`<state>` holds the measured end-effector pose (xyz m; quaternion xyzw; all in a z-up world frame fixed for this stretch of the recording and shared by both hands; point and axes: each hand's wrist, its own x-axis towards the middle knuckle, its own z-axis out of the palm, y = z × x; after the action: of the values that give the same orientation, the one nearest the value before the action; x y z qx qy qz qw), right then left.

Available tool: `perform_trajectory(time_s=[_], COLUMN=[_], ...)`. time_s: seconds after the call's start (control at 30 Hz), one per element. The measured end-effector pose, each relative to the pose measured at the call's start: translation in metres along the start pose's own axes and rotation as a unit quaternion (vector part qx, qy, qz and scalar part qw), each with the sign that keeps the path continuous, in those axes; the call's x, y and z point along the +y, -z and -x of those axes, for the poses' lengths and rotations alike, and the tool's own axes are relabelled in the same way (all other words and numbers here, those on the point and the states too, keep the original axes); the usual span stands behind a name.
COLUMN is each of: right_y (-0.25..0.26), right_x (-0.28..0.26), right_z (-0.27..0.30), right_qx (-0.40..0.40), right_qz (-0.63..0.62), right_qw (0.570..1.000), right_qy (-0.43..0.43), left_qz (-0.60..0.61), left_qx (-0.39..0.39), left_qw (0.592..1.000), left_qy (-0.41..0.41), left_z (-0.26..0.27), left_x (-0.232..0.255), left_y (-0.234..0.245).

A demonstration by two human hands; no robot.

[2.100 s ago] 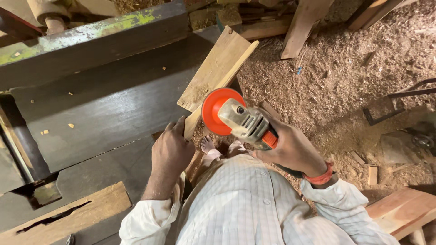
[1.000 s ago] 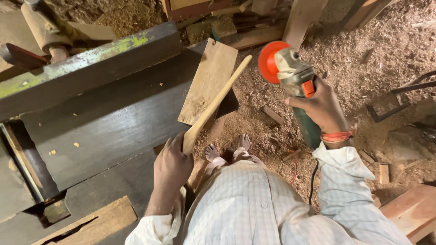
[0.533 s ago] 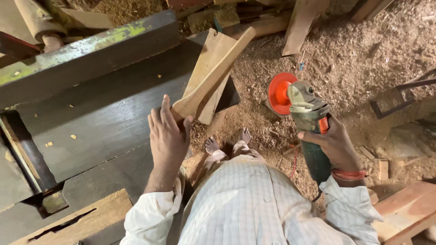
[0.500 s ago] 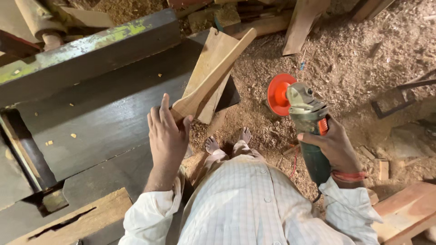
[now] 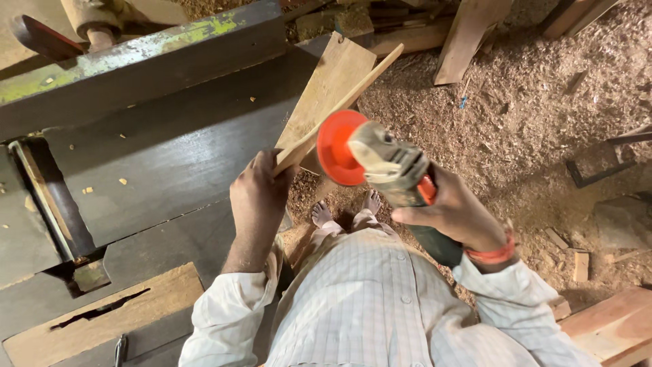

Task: The person uses an angle grinder with a sanding disc to smooth the edges and surfaces of a wooden spoon. They hold the spoon with one hand and operate the grinder with the other, rotating the spoon to access different areas.

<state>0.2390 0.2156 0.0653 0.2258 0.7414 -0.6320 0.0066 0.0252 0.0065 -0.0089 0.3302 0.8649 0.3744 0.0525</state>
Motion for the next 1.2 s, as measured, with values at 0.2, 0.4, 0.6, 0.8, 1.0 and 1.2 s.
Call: perform_trajectory(time_s=[0.2,0.4,0.6,0.8,1.0,1.2], right_y=[-0.022,-0.026,-0.013,-0.001,0.016,0.011], right_x=[-0.029,-0.030,-0.020,-0.014,-0.006,-0.006], right_z=[-0.023,-0.029,-0.027,-0.030,-0.031,-0.020], right_qx=[-0.028,-0.027,0.030,0.086,0.128,0.040], right_qz=[0.017,0.049,0.142,0.158,0.133,0.088], right_qw=[0.999,0.998,0.989,0.984,0.982,0.995], right_qy=[0.032,0.016,0.028,-0.008,-0.036,0.009], left_qz=[-0.018,-0.018,-0.018,-0.010,0.008,0.025], left_qx=[-0.012,-0.021,-0.034,-0.042,-0.043,-0.045], left_qw=[1.000,1.000,0.999,0.998,0.999,0.999], left_qy=[-0.001,0.015,0.029,0.034,0.023,0.016], left_z=[0.003,-0.001,-0.005,-0.001,-0.003,-0.003], left_x=[-0.007,-0.005,0.001,0.005,-0.003,-0.010], left_y=[-0.004,-0.004,-0.001,-0.001,-0.001,-0.002])
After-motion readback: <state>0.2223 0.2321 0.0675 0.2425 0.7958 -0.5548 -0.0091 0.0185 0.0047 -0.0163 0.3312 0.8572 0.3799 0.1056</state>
